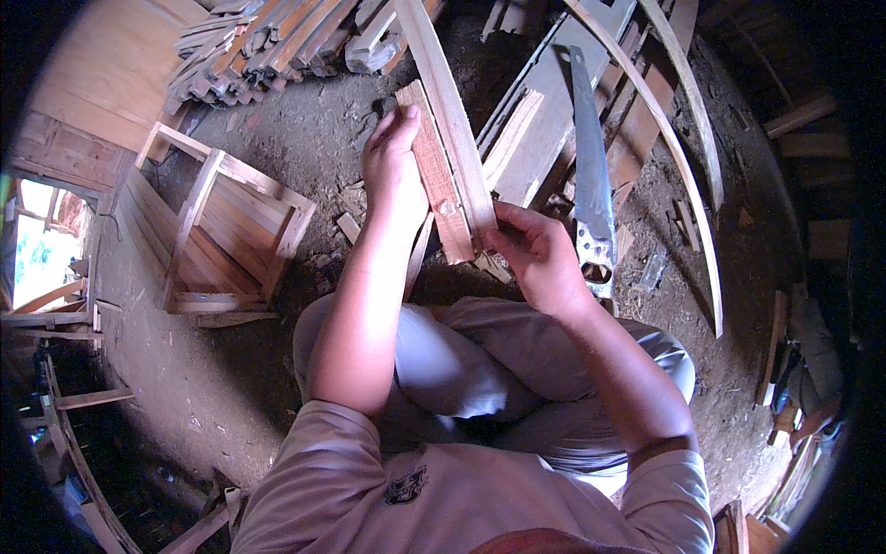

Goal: The person sits on the floor and uses a hand saw to cut small wooden planks into shorter pieces. They repeatedly pick up a plank, position it, saw through it, and set the cut pieces aside.

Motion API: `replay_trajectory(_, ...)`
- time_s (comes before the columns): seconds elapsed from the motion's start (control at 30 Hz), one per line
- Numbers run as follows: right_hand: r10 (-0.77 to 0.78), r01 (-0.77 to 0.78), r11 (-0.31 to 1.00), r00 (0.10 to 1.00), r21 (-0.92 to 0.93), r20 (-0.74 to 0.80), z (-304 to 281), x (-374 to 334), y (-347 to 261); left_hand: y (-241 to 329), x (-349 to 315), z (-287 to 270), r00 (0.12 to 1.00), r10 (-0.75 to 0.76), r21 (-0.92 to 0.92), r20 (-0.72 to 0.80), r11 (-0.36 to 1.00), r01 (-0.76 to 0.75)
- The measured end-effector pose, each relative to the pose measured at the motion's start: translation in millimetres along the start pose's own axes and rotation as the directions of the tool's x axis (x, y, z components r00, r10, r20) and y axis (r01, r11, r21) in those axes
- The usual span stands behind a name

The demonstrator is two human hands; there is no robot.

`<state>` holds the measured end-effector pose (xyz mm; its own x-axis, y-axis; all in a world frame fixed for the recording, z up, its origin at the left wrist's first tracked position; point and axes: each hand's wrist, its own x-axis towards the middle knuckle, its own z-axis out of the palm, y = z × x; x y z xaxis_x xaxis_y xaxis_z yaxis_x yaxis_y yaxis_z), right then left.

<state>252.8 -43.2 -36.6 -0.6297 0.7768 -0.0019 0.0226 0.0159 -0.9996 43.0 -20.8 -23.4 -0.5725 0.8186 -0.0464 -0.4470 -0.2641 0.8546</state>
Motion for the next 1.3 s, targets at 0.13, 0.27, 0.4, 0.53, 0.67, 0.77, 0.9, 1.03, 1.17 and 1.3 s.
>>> replay_trajectory(0.13, -0.018, 0.018, 0.997, 1.0, -0.078, 0.004, 3.4, -0.6, -4.7, -9.1, 7.0, -15.0, 0.994, -0.101, -0.002, -0.046, 0.995, 0.101)
replay_trajectory(0.27, -0.151, 0.158, 0.925, 0.987, -0.347, 0.047, 7.0, -3.5, -4.6, -8.9, -4.1, 5.5, 0.991, -0.126, -0.084, -0.049, 0.989, 0.122)
replay_trajectory(0.4, -0.194, 0.216, 0.911, 0.976, -0.35, 0.1, 15.9, -4.3, -11.9, -10.3, -3.2, 5.7, 0.993, -0.103, 0.017, -0.064, 0.994, 0.104)
replay_trajectory(0.53, -0.248, 0.303, 0.902, 0.947, -0.308, 0.206, 16.4, -3.9, -6.1, 0.8, -2.5, -1.1, 0.986, -0.163, 0.268, -0.02, 0.95, 0.162)
replay_trajectory(0.67, -0.212, 0.3, 0.9, 0.935, -0.316, 0.283, 14.4, -8.4, -14.7, 1.0, -3.5, 1.9, 0.982, -0.185, 0.071, -0.018, 0.98, 0.186)
replay_trajectory(0.77, -0.243, 0.335, 0.867, 0.931, -0.369, 0.274, 12.7, -7.3, -13.8, 6.6, -10.3, 9.6, 0.985, -0.17, 0.065, -0.016, 0.983, 0.17)
replay_trajectory(0.9, -0.325, 0.401, 0.833, 0.912, -0.382, 0.249, 13.6, -5.5, -10.3, 10.5, -13.1, 10.7, 0.988, -0.152, 0.073, 0.005, 0.986, 0.151)
replay_trajectory(1.03, -0.322, 0.4, 0.818, 0.914, -0.414, 0.246, 11.2, -6.1, -11.7, 11.9, -15.5, 12.8, 0.985, -0.17, 0.071, 0.017, 0.983, 0.169)
replay_trajectory(1.17, -0.28, 0.359, 0.834, 0.93, -0.419, 0.238, 11.8, -6.3, -13.5, 6.1, -12.0, 6.1, 0.991, -0.119, 0.047, 0.057, 0.992, 0.116)
replay_trajectory(1.3, -0.342, 0.409, 0.805, 0.912, -0.431, 0.227, 10.9, -6.5, -8.9, 8.8, -15.2, 10.0, 0.991, -0.12, 0.054, 0.059, 0.992, 0.117)
